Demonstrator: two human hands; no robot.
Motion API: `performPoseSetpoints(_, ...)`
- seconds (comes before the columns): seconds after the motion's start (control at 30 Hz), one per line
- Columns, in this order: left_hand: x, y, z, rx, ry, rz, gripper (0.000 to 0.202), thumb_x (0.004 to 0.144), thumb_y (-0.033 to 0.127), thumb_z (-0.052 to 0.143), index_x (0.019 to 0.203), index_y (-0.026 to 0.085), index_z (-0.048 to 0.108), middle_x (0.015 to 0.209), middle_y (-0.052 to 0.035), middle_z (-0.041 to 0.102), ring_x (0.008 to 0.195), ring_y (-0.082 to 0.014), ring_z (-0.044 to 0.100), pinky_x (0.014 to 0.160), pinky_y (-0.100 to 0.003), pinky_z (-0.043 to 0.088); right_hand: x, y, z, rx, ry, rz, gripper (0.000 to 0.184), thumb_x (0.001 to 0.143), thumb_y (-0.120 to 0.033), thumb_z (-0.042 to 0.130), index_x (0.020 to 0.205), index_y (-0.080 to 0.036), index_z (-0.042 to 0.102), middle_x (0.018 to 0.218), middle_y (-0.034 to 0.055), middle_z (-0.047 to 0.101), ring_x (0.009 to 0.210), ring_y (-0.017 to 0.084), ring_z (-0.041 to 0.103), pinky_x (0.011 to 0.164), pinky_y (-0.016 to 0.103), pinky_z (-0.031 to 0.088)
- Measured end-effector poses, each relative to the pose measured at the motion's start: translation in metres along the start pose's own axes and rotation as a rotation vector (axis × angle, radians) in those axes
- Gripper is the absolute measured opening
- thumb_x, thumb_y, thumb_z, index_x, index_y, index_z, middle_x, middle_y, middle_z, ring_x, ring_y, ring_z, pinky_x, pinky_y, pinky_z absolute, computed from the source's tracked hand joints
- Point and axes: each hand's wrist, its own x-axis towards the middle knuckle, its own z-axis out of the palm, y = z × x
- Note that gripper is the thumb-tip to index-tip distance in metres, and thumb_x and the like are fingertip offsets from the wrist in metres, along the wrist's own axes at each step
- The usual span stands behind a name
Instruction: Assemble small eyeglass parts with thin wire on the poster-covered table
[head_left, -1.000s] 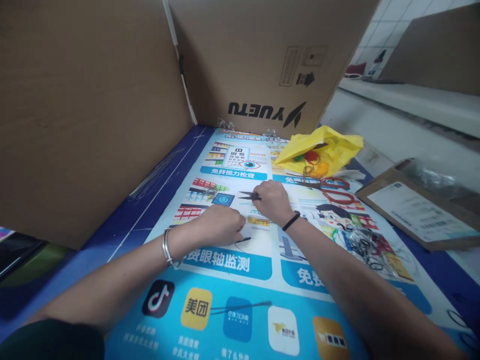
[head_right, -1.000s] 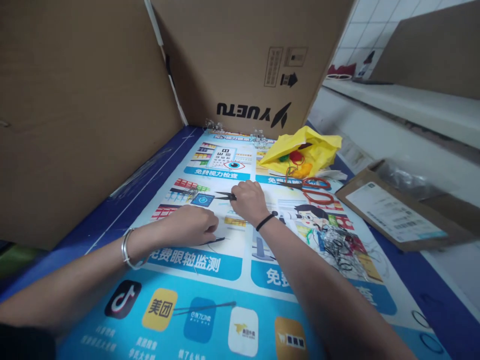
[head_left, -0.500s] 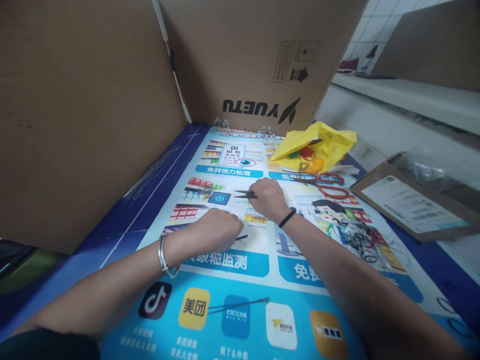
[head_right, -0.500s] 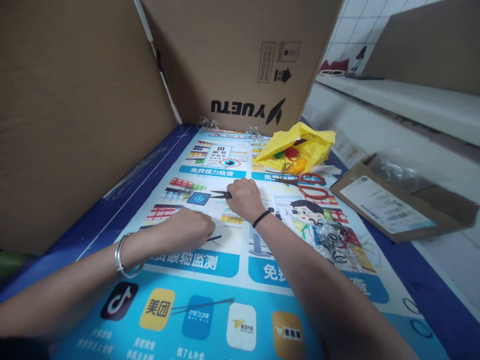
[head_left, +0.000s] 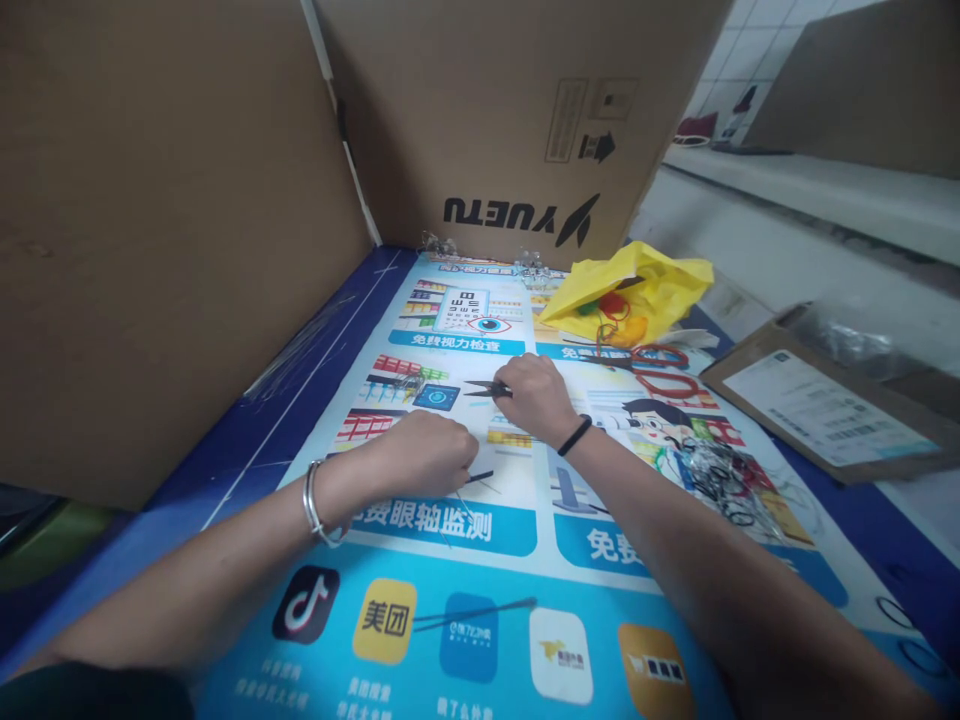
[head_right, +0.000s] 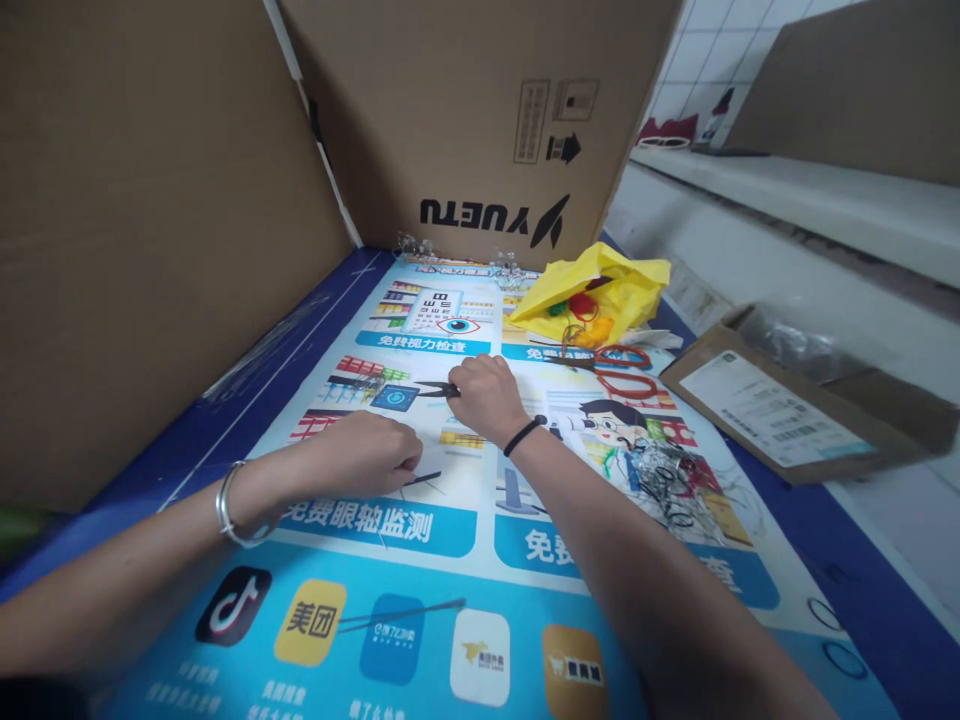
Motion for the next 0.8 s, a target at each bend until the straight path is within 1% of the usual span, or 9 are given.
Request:
performPoseSetpoints(0.17,-0.003,0.007,0.011,0.096,0.043,0.024,0.020,0.074,0.009,0.044,0.069,0.014,0.063,0.071,-0.0101,0.067,0.056,-0.0184,0.058,0.048,-0.028,0.033,-0.001,-0.001,0.001,0.001,-0.007,-0.017,0.010,0.074,-0.018,0.054,0.074,-0.017,0.064,0.077,0.0055,0.062,0.080,0.019,0.048,0.074,0.032,0.027)
performPoseSetpoints(0.27,-0.004,0.006,0.015,0.091,0.068,0.055,0.020,0.073,0.008,0.045,0.068,0.014,0.063,0.069,-0.0097,0.066,0.055,-0.0168,0.057,0.049,-0.027,0.034,-0.001,-0.001,0.001,-0.003,-0.019,-0.024,0.010,0.074,-0.018,0.054,0.074,-0.016,0.064,0.076,0.0058,0.062,0.080,0.019,0.049,0.073,0.031,0.027)
performPoseSetpoints(0.43,-0.002,-0.002,0.021,0.086,0.128,0.054,0.021,0.071,0.007,0.044,0.069,0.014,0.063,0.068,-0.0106,0.065,0.055,-0.0177,0.057,0.051,-0.029,0.036,-0.001,-0.002,0.000,0.015,-0.022,-0.012,0.011,0.073,-0.018,0.054,0.075,-0.016,0.064,0.078,0.0061,0.063,0.081,0.020,0.050,0.075,0.031,0.029)
performPoseSetpoints(0.53,0.003,-0.012,0.023,0.058,0.145,0.001,0.021,0.070,0.010,0.045,0.069,0.016,0.064,0.069,-0.0098,0.067,0.056,-0.0181,0.057,0.053,-0.029,0.036,0.002,-0.004,-0.005,0.060,-0.033,0.024,0.011,0.073,-0.018,0.053,0.075,-0.017,0.064,0.078,0.0059,0.063,0.082,0.019,0.051,0.075,0.030,0.030)
performPoseSetpoints(0.6,0.006,-0.020,0.023,0.021,0.146,-0.059,0.021,0.070,0.011,0.046,0.070,0.018,0.065,0.071,-0.0092,0.068,0.058,-0.0178,0.058,0.054,-0.028,0.036,0.006,-0.006,-0.011,0.112,-0.076,0.063,0.010,0.073,-0.019,0.053,0.072,-0.017,0.063,0.075,0.0049,0.062,0.079,0.018,0.051,0.072,0.028,0.031)
performPoseSetpoints(0.67,0.007,-0.027,0.020,-0.004,0.149,-0.104,0.019,0.071,0.013,0.047,0.071,0.017,0.066,0.073,-0.0102,0.068,0.061,-0.0187,0.059,0.055,-0.028,0.036,0.010,-0.009,-0.019,0.199,-0.141,0.121,0.012,0.075,-0.024,0.054,0.068,-0.018,0.061,0.070,0.0032,0.059,0.070,0.016,0.049,0.063,0.026,0.031)
performPoseSetpoints(0.73,0.007,-0.032,0.012,0.010,0.155,-0.131,0.019,0.074,0.015,0.046,0.073,0.015,0.065,0.074,-0.0113,0.068,0.062,-0.0202,0.059,0.056,-0.029,0.036,0.013,-0.013,-0.026,0.337,-0.230,0.182,0.020,0.076,-0.032,0.054,0.063,-0.018,0.059,0.062,0.0005,0.055,0.060,0.012,0.045,0.055,0.024,0.028)
performPoseSetpoints(0.8,0.005,-0.034,0.003,0.045,0.151,-0.159,0.022,0.077,0.016,0.043,0.076,0.014,0.065,0.076,-0.0115,0.067,0.065,-0.0213,0.060,0.057,-0.030,0.036,0.015,-0.018,-0.032,0.509,-0.329,0.219,0.026,0.076,-0.037,0.054,0.058,-0.017,0.056,0.055,-0.0020,0.049,0.054,0.010,0.040,0.051,0.024,0.025)
